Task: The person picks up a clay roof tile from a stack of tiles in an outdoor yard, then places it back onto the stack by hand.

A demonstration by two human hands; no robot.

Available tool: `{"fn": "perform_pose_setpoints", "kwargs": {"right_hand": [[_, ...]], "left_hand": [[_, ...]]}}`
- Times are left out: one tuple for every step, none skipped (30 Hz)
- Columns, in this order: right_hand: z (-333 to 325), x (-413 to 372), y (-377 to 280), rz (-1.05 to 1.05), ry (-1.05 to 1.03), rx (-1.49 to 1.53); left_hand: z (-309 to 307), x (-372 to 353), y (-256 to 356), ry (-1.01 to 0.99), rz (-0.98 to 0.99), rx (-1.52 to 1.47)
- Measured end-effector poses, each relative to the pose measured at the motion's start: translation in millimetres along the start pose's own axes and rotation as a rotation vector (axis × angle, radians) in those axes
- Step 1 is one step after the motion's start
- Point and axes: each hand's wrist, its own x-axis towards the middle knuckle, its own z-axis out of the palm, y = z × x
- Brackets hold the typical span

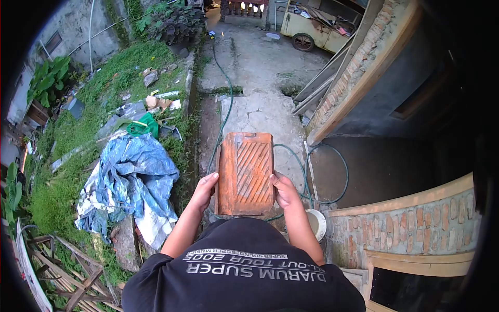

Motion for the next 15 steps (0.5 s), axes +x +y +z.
{"fn": "perform_pose_setpoints", "kwargs": {"right_hand": [[0.5,8.5,-3.1,0.0,0.004,-0.002],[1.8,16.0,-4.3,0.002,0.015,0.0],[6.5,20.5,-3.6,0.001,0.024,0.004],[6.7,25.5,-4.2,0.002,0.022,0.01],[5.0,30.7,-6.6,0.003,0.012,0.024],[3.2,37.3,-8.9,0.002,0.002,0.037],[1.8,45.2,-10.7,0.002,-0.001,0.042],[-0.1,52.8,-12.2,0.013,-0.002,0.041],[-2.0,58.6,-12.6,0.024,-0.001,0.042],[4.8,61.3,-18.5,0.016,-0.007,0.051],[8.2,67.1,-22.2,0.016,-0.005,0.063],[9.9,72.4,-25.1,0.027,-0.044,0.067],[10.5,77.7,-28.5,0.033,-0.083,0.063],[10.7,87.4,-28.7,0.052,-0.081,0.058],[11.6,95.8,-30.7,0.054,-0.082,0.059]], "left_hand": [[-1.2,8.5,5.2,-0.003,-0.002,-0.003],[-3.6,14.9,10.6,-0.024,-0.008,-0.044],[-7.8,17.7,17.0,-0.045,-0.012,-0.083],[-7.2,21.2,20.6,-0.038,-0.005,-0.09],[-8.1,24.7,22.7,-0.033,-0.005,-0.084],[-9.5,29.8,23.8,-0.022,0.002,-0.07],[-11.5,35.4,25.1,-0.013,0.01,-0.057],[-14.1,40.2,26.3,-0.023,0.016,-0.052],[-15.6,42.2,26.2,-0.021,0.013,-0.046],[-14.3,42.7,30.2,-0.026,0.054,-0.017],[-14.8,42.3,34.7,-0.03,0.092,0.014],[-15.5,40.6,38.3,-0.026,0.082,0.021],[-14.9,41.2,42.1,-0.018,0.11,0.005],[-14.9,44.7,46.5,-0.008,0.143,-0.014],[-16.3,47.7,50.1,-0.006,0.143,-0.013]]}}
